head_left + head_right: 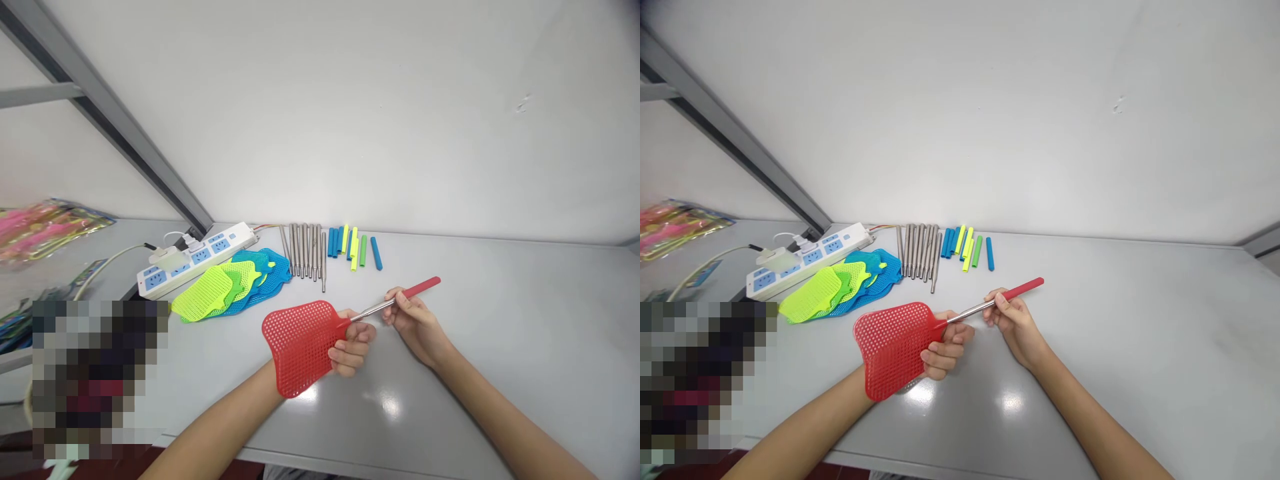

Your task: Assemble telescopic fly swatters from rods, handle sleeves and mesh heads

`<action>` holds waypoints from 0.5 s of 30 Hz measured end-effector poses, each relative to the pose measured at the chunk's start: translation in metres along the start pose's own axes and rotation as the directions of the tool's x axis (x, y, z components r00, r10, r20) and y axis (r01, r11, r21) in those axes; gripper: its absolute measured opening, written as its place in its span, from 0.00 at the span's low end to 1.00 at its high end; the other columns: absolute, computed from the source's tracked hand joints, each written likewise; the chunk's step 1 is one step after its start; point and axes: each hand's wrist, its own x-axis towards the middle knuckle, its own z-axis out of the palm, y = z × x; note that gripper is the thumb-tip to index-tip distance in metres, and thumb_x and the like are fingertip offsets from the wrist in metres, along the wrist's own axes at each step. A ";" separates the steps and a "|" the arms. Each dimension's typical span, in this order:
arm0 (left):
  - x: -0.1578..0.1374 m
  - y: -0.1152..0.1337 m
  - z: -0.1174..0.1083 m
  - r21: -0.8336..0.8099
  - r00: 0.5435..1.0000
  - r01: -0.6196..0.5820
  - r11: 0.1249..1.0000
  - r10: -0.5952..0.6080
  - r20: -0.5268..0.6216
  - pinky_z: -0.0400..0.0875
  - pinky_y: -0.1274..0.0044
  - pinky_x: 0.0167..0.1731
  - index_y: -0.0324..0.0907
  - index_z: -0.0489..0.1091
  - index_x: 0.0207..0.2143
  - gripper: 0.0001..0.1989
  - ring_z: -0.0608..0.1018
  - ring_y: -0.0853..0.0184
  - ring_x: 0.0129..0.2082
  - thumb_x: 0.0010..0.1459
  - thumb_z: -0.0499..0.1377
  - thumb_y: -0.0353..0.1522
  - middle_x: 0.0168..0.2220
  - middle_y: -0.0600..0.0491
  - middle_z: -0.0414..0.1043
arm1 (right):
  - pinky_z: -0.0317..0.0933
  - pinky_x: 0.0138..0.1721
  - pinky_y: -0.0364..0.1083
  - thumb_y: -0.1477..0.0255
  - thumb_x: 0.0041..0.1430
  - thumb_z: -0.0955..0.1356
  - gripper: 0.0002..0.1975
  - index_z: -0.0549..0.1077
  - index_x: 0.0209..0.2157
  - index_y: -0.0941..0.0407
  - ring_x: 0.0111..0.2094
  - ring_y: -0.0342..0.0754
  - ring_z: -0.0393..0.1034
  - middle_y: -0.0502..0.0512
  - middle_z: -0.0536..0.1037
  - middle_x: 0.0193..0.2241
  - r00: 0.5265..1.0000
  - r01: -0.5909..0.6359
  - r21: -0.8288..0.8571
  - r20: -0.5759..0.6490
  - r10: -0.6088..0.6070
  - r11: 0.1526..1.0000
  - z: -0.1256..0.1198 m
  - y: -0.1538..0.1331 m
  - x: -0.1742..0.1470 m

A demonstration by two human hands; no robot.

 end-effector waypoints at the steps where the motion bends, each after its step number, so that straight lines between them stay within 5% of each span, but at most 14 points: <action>1: 0.002 0.001 -0.002 0.023 1.000 -0.016 1.000 0.016 0.005 0.44 0.83 0.11 0.38 0.62 0.25 0.15 0.52 0.78 0.09 0.52 0.48 0.41 0.13 0.60 0.50 | 0.52 0.28 0.43 0.68 0.55 0.59 0.10 0.69 0.28 0.57 0.23 0.42 0.58 0.51 0.66 0.19 1.000 0.001 0.021 -0.026 -0.001 1.000 0.000 0.000 0.001; 6: 0.002 0.009 -0.005 0.245 0.972 -0.143 0.959 0.182 -0.145 0.61 0.77 0.23 0.34 0.66 0.35 0.18 0.71 0.67 0.23 0.54 0.46 0.40 0.26 0.47 0.68 | 0.54 0.26 0.43 0.69 0.53 0.61 0.10 0.70 0.27 0.58 0.23 0.42 0.58 0.51 0.65 0.18 0.982 0.069 0.116 -0.182 -0.047 0.991 -0.009 -0.005 0.006; 10: -0.009 0.016 0.012 0.305 0.793 -0.491 0.816 0.563 -0.232 0.63 0.69 0.37 0.38 0.64 0.43 0.19 0.72 0.60 0.37 0.55 0.46 0.39 0.41 0.45 0.68 | 0.55 0.25 0.42 0.69 0.51 0.62 0.09 0.70 0.25 0.58 0.21 0.41 0.58 0.49 0.63 0.16 0.936 0.179 0.141 -0.329 -0.124 0.974 -0.020 -0.013 0.010; 15: -0.015 0.021 0.021 0.378 0.722 -0.512 0.771 0.625 -0.297 0.61 0.67 0.44 0.36 0.62 0.47 0.25 0.68 0.57 0.45 0.54 0.45 0.44 0.47 0.43 0.64 | 0.50 0.17 0.39 0.69 0.50 0.63 0.08 0.70 0.25 0.58 0.18 0.39 0.55 0.49 0.64 0.16 0.862 0.292 0.026 -0.440 -0.251 0.956 -0.028 -0.019 0.010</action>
